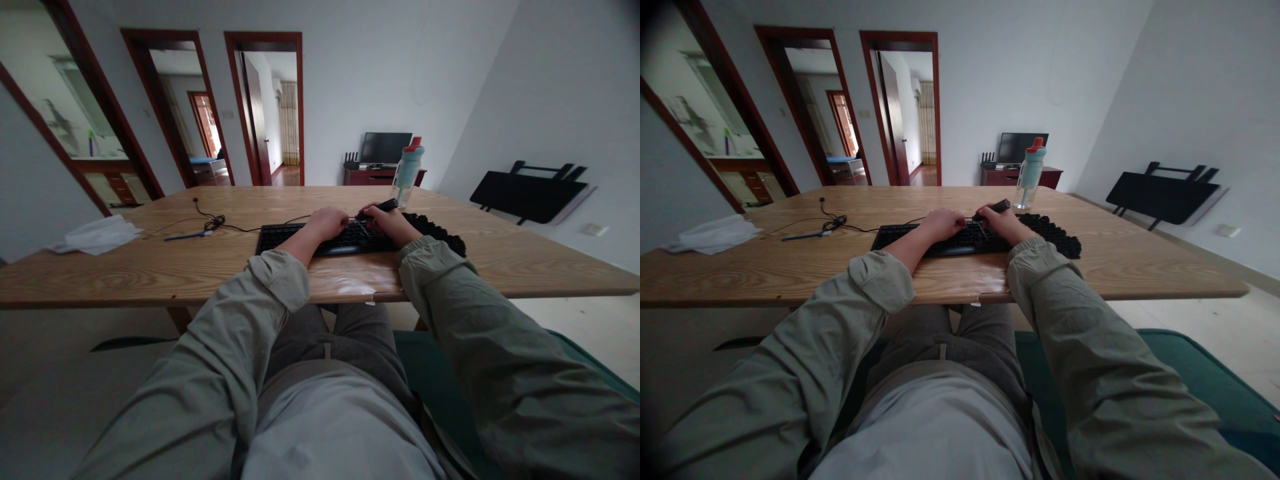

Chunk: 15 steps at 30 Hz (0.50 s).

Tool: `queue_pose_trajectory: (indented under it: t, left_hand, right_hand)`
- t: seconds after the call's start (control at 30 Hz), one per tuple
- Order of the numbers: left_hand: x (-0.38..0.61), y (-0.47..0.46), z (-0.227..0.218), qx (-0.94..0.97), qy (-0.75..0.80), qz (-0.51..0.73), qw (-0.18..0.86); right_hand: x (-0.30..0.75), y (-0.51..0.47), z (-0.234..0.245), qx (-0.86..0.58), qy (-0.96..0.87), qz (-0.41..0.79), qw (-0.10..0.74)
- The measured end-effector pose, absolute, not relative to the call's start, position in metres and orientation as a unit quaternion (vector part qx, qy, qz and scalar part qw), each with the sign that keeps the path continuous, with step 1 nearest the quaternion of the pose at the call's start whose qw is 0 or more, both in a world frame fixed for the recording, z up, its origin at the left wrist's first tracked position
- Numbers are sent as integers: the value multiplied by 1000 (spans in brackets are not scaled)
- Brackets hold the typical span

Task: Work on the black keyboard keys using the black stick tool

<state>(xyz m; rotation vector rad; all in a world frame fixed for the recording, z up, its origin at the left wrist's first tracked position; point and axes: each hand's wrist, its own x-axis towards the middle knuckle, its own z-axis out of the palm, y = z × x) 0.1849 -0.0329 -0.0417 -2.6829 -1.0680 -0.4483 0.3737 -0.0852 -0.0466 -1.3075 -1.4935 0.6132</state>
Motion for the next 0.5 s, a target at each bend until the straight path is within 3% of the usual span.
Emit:
queue_pose_trajectory:
  t: [0.5]
  left_hand:
    - [186, -31, -41, -913, -367, -139, 110]
  right_hand:
    - [375, -77, -47, -541, -636, 235, 497]
